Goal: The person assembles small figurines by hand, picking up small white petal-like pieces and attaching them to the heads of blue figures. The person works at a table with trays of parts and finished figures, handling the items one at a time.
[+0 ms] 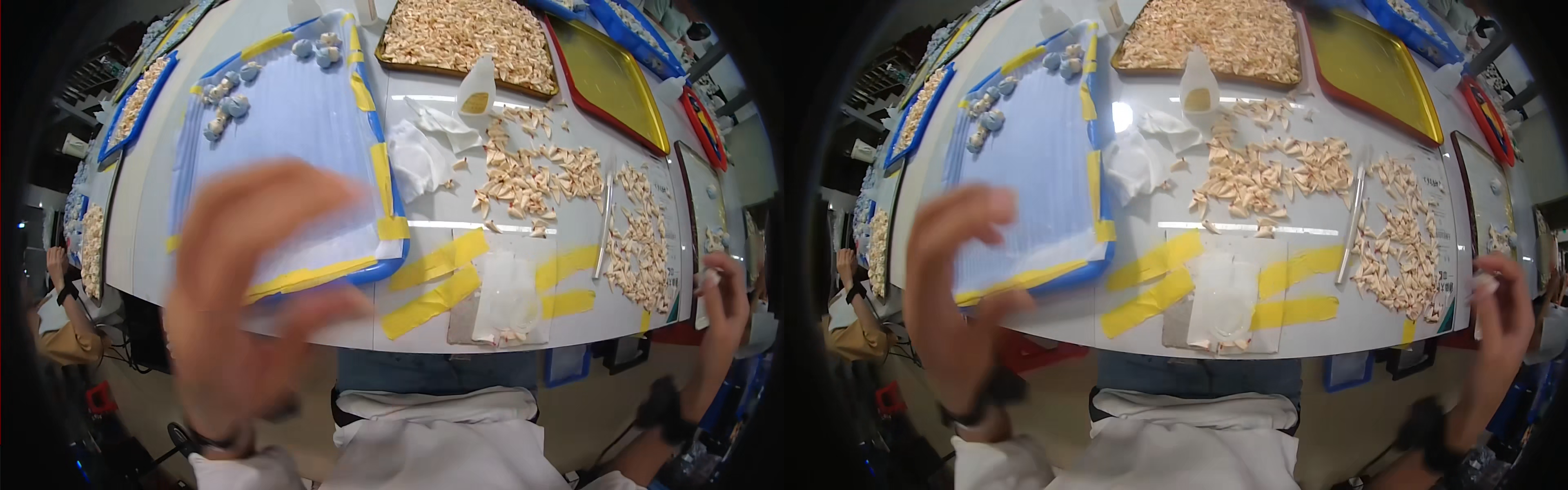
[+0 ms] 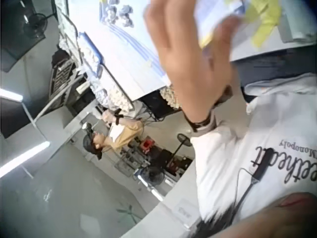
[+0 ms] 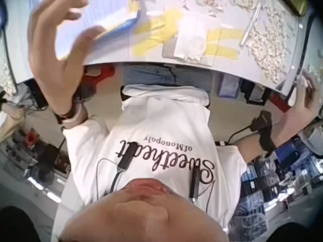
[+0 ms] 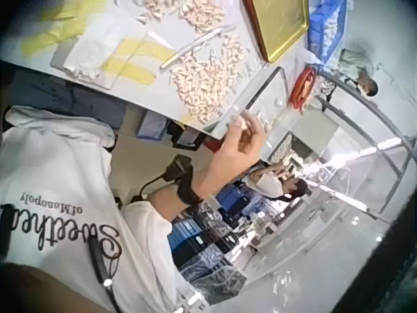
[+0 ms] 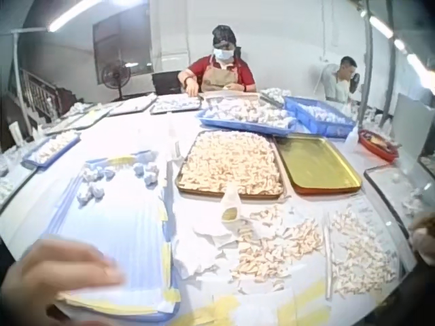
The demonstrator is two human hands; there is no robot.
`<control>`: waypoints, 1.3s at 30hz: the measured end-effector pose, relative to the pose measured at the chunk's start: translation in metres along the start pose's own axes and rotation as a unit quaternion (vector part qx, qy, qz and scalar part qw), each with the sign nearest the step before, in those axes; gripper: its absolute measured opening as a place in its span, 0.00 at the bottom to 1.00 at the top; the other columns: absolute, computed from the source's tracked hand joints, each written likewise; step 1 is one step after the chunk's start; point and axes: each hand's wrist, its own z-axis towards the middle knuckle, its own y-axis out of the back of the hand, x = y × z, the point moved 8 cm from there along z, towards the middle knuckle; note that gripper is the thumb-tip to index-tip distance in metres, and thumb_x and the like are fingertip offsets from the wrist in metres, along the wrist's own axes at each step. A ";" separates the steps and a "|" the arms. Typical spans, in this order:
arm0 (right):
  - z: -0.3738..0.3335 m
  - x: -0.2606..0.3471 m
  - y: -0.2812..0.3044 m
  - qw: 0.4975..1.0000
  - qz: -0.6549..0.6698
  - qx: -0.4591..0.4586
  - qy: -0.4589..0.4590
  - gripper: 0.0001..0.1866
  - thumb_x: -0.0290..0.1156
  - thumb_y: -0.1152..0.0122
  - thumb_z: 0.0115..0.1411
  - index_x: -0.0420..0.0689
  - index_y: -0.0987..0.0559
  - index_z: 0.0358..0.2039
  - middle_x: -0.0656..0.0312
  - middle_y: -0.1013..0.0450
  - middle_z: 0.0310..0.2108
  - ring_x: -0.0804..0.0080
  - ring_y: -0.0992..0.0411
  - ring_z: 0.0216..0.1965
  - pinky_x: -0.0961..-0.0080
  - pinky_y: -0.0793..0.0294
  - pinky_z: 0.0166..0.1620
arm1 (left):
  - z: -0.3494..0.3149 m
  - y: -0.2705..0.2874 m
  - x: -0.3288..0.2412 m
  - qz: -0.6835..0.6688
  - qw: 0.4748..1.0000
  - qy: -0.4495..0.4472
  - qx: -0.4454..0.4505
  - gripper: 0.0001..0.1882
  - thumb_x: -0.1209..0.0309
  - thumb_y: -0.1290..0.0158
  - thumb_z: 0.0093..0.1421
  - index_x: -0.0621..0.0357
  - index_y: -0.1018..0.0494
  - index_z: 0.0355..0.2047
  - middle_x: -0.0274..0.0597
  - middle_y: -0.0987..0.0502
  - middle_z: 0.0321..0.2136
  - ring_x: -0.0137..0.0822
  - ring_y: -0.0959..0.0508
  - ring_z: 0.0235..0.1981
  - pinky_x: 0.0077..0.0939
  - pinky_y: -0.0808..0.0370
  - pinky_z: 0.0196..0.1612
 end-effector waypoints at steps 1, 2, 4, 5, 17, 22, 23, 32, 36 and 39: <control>0.016 -0.045 0.028 0.999 -0.019 -0.007 -0.042 0.09 0.24 0.45 0.54 0.39 0.26 0.37 0.70 0.35 0.24 0.85 0.39 0.25 0.89 0.39 0.29 | 0.004 0.015 0.019 0.028 0.998 0.039 0.043 0.14 0.74 0.49 0.54 0.63 0.31 0.41 0.45 0.29 0.40 0.34 0.30 0.36 0.23 0.32 0.40; 0.025 -0.081 0.048 0.995 -0.086 0.017 -0.052 0.11 0.24 0.46 0.53 0.39 0.27 0.39 0.67 0.35 0.28 0.81 0.38 0.30 0.86 0.39 0.33 | 0.017 0.018 0.054 0.022 0.992 0.086 0.092 0.13 0.75 0.50 0.55 0.63 0.32 0.41 0.43 0.30 0.40 0.32 0.30 0.36 0.22 0.32 0.40; 0.040 -0.147 0.074 0.975 -0.198 0.082 -0.064 0.15 0.23 0.48 0.52 0.40 0.30 0.42 0.62 0.34 0.37 0.74 0.37 0.39 0.79 0.39 0.42 | 0.033 0.038 0.121 0.061 0.985 0.123 0.108 0.12 0.76 0.49 0.54 0.60 0.30 0.40 0.43 0.27 0.37 0.35 0.28 0.35 0.24 0.31 0.37; 0.041 -0.168 0.084 0.956 -0.262 0.109 -0.073 0.17 0.23 0.49 0.51 0.40 0.31 0.44 0.59 0.34 0.41 0.70 0.36 0.44 0.76 0.39 0.47 | 0.041 0.043 0.158 0.094 0.978 0.146 0.114 0.11 0.76 0.49 0.54 0.60 0.30 0.40 0.42 0.28 0.36 0.34 0.29 0.34 0.24 0.31 0.37; 0.057 0.022 -0.057 0.967 -0.126 0.184 0.121 0.12 0.25 0.45 0.47 0.41 0.26 0.35 0.63 0.29 0.36 0.74 0.34 0.37 0.79 0.35 0.38 | 0.035 0.022 0.206 0.047 0.930 0.275 0.237 0.12 0.81 0.48 0.45 0.60 0.35 0.31 0.34 0.33 0.29 0.21 0.32 0.23 0.15 0.34 0.26; 0.063 0.024 -0.110 0.951 -0.127 0.254 0.125 0.08 0.23 0.42 0.44 0.37 0.27 0.28 0.59 0.31 0.24 0.70 0.34 0.26 0.76 0.35 0.31 | 0.035 0.050 0.168 0.082 0.971 0.184 0.127 0.08 0.77 0.57 0.56 0.59 0.34 0.37 0.36 0.31 0.34 0.21 0.33 0.28 0.13 0.36 0.31; 0.062 0.019 -0.113 0.951 -0.150 0.246 0.111 0.08 0.22 0.41 0.43 0.36 0.28 0.26 0.56 0.34 0.21 0.66 0.34 0.25 0.75 0.36 0.31 | 0.028 0.039 0.156 0.006 0.976 0.195 0.093 0.09 0.72 0.58 0.58 0.59 0.33 0.38 0.38 0.31 0.37 0.21 0.33 0.28 0.13 0.36 0.31; 0.041 0.055 -0.077 0.982 -0.030 0.085 0.163 0.04 0.19 0.47 0.49 0.36 0.28 0.28 0.62 0.32 0.22 0.75 0.34 0.25 0.80 0.36 0.31 | -0.060 -0.024 0.007 -0.434 0.889 0.144 0.018 0.20 0.62 0.34 0.40 0.59 0.32 0.25 0.45 0.38 0.32 0.26 0.32 0.15 0.14 0.32 0.19; 0.003 0.075 -0.063 0.990 0.030 0.099 0.100 0.04 0.23 0.46 0.53 0.36 0.27 0.30 0.62 0.33 0.26 0.78 0.34 0.28 0.86 0.36 0.33 | -0.065 -0.067 0.000 -0.583 0.770 0.261 -0.004 0.15 0.78 0.40 0.45 0.68 0.29 0.34 0.56 0.31 0.39 0.37 0.25 0.32 0.25 0.26 0.37; -0.022 0.082 -0.074 0.980 0.111 0.137 0.092 0.05 0.24 0.44 0.53 0.37 0.28 0.30 0.61 0.33 0.26 0.77 0.33 0.28 0.85 0.34 0.31 | -0.069 -0.081 -0.005 -0.611 0.763 0.210 -0.006 0.17 0.79 0.40 0.45 0.68 0.29 0.36 0.55 0.32 0.41 0.37 0.27 0.39 0.27 0.29 0.42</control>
